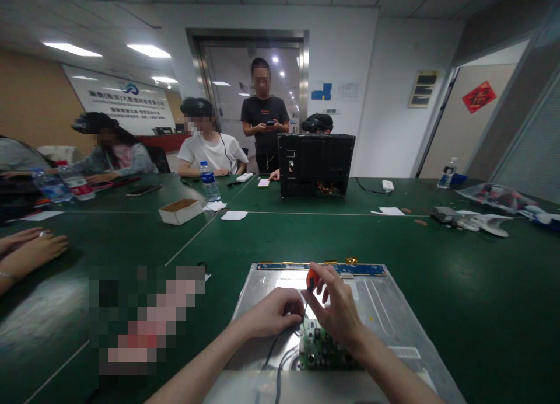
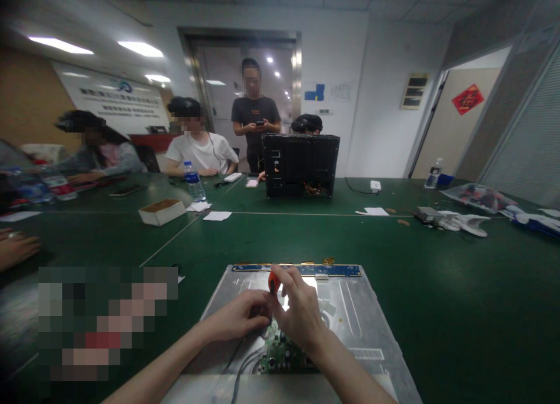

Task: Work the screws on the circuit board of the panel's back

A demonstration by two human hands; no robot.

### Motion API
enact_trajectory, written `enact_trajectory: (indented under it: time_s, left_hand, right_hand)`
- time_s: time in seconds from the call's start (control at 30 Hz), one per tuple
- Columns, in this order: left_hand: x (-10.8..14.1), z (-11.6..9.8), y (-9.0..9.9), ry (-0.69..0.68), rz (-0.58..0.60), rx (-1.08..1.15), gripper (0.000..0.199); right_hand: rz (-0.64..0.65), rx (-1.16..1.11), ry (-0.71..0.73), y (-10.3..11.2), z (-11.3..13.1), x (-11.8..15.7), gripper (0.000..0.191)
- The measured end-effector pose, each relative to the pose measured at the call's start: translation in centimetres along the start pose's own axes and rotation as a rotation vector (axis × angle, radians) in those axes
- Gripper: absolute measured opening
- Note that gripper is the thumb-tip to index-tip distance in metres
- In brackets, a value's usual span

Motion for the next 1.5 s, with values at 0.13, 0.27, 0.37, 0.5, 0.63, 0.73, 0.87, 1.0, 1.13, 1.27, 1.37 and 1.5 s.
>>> enact_trajectory:
  time_s: [0.13,0.27,0.37,0.5,0.63,0.73,0.87,1.0,1.13,1.27,1.37,1.5]
  left_hand:
    - [0.05,0.05,-0.07,-0.024,-0.018,0.035,0.013]
    - [0.04,0.08,-0.08,-0.034,-0.019,0.047,0.013]
    - [0.01,0.01,0.0,-0.035,-0.01,0.035,0.01]
    - [0.1,-0.2,0.13,-0.038,-0.022,0.044,0.009]
    - [0.18,-0.46,0.16,-0.059,-0.036,0.047,0.01]
    - [0.17,-0.39,0.1,-0.054,-0.028,0.034,0.011]
    - [0.13,-0.1,-0.03,-0.034,-0.016,0.04,0.013]
    - [0.14,-0.14,0.02,-0.039,-0.019,0.023,0.01]
    - [0.13,-0.34,0.14,-0.034,-0.018,0.018,0.01]
    - [0.07,-0.47,0.16,-0.034,-0.006,0.016,0.01]
    - [0.06,-0.5,0.17,-0.033,-0.011,0.025,0.011]
    - [0.11,-0.63,0.14,-0.038,-0.008,0.018,0.012]
  right_hand:
    - [-0.003,0.009,0.003,-0.07,0.04,0.1,0.057]
    - [-0.001,0.012,0.009,-0.06,0.21,0.1,0.055]
    - [0.0,0.015,0.014,-0.04,0.38,0.08,0.056]
    - [-0.001,0.013,0.021,-0.08,0.56,0.11,0.057]
    - [0.0,0.017,0.015,-0.2,0.5,0.2,0.055]
    - [-0.011,0.022,0.007,-0.22,0.31,0.25,0.053]
    - [-0.006,0.01,0.004,-0.19,0.12,0.27,0.054]
    - [0.001,0.008,0.001,-0.16,0.04,0.26,0.053]
    - [0.004,0.001,0.002,-0.16,0.02,0.26,0.054]
    - [0.002,-0.002,0.013,-0.13,0.12,0.2,0.055]
    - [0.004,-0.009,0.024,-0.13,0.25,0.16,0.054]
    - [0.002,-0.007,0.018,-0.14,0.28,0.17,0.054]
Point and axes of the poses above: each hand's wrist, its own x-axis away from the middle knuckle, its own y-axis out of the back of the hand, z = x × y, the point moved 4 cm from there along -x, towards the middle knuckle, and after that the axes turned 13 degrees about -y, right-handed, at the moved point
